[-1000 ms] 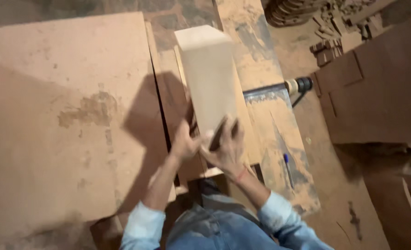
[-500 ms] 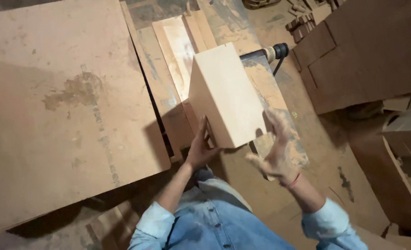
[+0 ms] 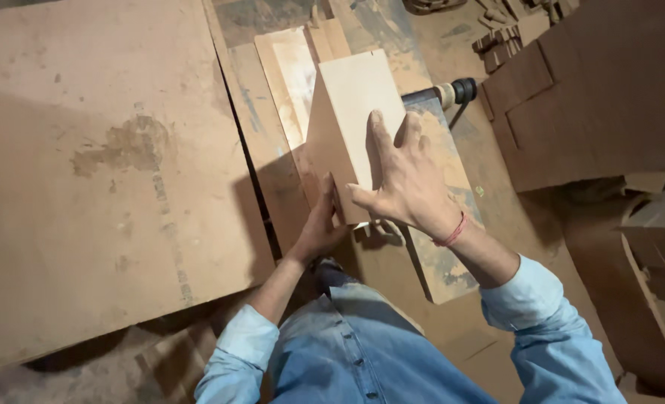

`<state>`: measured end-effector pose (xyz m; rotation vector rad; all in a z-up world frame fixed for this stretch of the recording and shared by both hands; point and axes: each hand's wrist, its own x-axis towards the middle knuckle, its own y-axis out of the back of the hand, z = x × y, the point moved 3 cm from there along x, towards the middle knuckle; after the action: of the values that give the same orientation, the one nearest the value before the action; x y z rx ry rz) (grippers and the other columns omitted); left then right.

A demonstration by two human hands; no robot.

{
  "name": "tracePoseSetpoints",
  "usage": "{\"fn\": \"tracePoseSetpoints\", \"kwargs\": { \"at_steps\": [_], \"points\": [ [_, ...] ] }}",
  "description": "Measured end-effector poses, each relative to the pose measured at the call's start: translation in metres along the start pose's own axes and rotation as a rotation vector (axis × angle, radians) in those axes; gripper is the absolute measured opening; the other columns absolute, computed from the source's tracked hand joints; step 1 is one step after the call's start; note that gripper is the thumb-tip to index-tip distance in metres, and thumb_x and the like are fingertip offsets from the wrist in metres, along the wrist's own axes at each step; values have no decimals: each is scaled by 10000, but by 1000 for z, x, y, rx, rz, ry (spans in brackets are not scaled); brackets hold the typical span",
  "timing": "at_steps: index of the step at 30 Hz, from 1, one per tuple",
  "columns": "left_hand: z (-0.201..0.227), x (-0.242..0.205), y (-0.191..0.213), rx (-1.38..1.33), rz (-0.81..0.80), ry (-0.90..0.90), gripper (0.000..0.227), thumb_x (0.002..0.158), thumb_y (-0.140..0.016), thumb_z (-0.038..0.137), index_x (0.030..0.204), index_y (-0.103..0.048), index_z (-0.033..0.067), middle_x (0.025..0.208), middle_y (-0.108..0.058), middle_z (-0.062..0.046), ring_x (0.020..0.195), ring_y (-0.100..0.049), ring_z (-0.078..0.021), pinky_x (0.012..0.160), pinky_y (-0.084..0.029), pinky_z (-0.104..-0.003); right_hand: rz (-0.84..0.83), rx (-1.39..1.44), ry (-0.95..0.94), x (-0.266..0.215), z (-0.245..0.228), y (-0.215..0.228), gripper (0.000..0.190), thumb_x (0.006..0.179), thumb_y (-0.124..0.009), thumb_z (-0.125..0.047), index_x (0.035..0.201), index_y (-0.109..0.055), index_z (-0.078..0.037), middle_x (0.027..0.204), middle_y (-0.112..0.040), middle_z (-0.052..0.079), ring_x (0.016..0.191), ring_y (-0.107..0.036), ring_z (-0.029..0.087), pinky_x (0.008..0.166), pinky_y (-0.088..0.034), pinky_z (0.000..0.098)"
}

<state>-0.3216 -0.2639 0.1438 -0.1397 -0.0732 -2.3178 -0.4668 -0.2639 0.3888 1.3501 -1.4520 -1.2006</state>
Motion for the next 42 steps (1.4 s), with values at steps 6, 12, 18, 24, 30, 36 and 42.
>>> {"fn": "tracePoseSetpoints", "kwargs": {
  "at_steps": [6,12,18,24,30,36,42],
  "points": [
    [-16,54,30,-6,9,-52,1154,905,-805,76,1662,63,139,1674,-273,-186,1497,-428,-298,1137,-513,-443,38,-2,20,60,6,-2,1129,706,-771,-567,1579,-311,-18,1367,-364,444,1083,-518,618,880,-514,616],
    [-29,114,71,-18,-8,-15,1217,895,-840,108,1656,103,215,1731,-149,-150,1571,-299,-313,1181,-407,-482,101,15,60,133,16,-6,1119,707,-770,-577,1573,-341,-14,1370,-369,475,1133,-515,650,851,-541,604],
    [-46,170,107,-9,14,81,1256,832,-865,91,1632,90,254,1727,-50,-123,1564,-229,-306,1160,-379,-477,156,-48,95,203,20,-10,1138,727,-762,-653,1566,-359,2,1343,-388,504,1080,-541,652,847,-543,599],
    [-72,208,140,3,9,41,1250,845,-848,75,1663,77,269,1759,-140,-110,1594,-255,-287,1183,-399,-469,120,7,48,249,22,-15,1113,699,-733,-619,1567,-358,-31,1361,-425,459,1087,-577,614,838,-544,609],
    [-96,249,166,-35,1,-9,1243,862,-835,39,1658,98,241,1762,-96,-121,1605,-195,-308,1207,-410,-469,225,-45,106,298,28,-21,1112,737,-774,-649,1567,-352,-40,1337,-400,486,1041,-559,643,797,-553,588],
    [-85,274,191,82,31,137,1234,812,-815,77,1647,85,197,1717,-191,-117,1547,-315,-285,1152,-463,-420,162,123,12,309,18,-18,1084,752,-729,-582,1615,-268,-115,1510,-351,403,1141,-605,562,896,-544,596],
    [-45,162,176,-26,103,118,1095,816,-645,-4,1646,44,185,1696,21,-91,1533,-174,-298,1148,-343,-418,459,153,239,141,2,-70,1284,804,-839,-602,1653,-69,-25,1566,-141,470,1402,-343,638,1072,-483,621]
  ]
}}
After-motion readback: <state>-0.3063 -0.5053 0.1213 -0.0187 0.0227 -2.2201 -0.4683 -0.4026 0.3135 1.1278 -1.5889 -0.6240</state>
